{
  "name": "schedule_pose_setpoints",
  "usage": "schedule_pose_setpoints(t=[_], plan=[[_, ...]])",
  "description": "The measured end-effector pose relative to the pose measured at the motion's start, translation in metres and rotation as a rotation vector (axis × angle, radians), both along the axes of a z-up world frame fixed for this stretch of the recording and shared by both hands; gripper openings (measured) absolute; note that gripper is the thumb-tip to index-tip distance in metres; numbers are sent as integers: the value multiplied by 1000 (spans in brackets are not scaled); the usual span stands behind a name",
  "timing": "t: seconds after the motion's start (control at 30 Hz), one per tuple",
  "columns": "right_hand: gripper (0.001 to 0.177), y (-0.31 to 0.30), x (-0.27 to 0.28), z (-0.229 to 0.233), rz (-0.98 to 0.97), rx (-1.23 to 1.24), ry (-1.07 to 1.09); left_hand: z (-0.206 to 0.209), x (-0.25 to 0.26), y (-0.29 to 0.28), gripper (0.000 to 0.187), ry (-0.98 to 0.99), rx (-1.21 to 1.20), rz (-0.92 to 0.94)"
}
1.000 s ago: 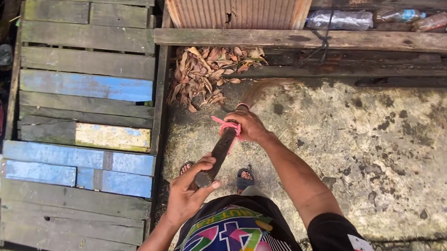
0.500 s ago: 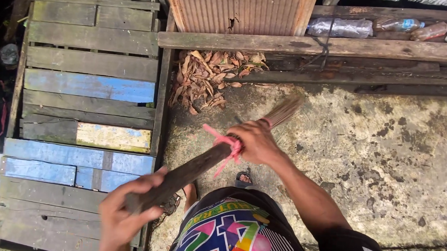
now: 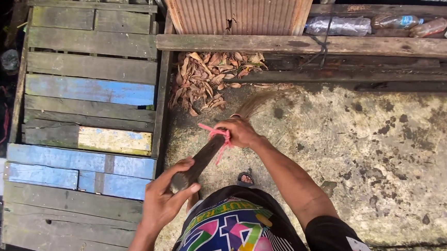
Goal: Sweeping dry leaves off a wooden walkway using a broom.
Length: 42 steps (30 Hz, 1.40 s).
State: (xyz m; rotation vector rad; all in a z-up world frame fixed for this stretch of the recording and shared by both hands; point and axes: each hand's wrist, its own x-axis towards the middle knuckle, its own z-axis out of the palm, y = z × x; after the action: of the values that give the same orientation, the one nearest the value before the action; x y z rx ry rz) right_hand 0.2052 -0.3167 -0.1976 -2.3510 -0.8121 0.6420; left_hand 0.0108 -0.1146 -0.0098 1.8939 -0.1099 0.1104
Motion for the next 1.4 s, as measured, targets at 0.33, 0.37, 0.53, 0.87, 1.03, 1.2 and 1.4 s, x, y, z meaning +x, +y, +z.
schedule_pose_setpoints(t=[0.33,0.37,0.53,0.87,1.03,1.2,1.4], plan=[[66,44,-49,59,203,130,-219,65,-79,91,43,-47,-239,239],[66,41,-47,62,207,131,-224,62,-73,89,43,-53,-239,242],[41,28,-30,27,15,276,-348,13,-34,73,47,-99,-396,36],[53,121,-1,-29,160,473,-235,37,-28,71,44,-113,243,71],[39,163,-19,21,214,610,-373,95,-54,96,51,-173,275,292],[37,147,-55,114,267,499,-289,41,-130,246,50,-90,-232,-180],[51,122,-68,104,162,304,-129,79,-88,191,52,-2,-417,-21]])
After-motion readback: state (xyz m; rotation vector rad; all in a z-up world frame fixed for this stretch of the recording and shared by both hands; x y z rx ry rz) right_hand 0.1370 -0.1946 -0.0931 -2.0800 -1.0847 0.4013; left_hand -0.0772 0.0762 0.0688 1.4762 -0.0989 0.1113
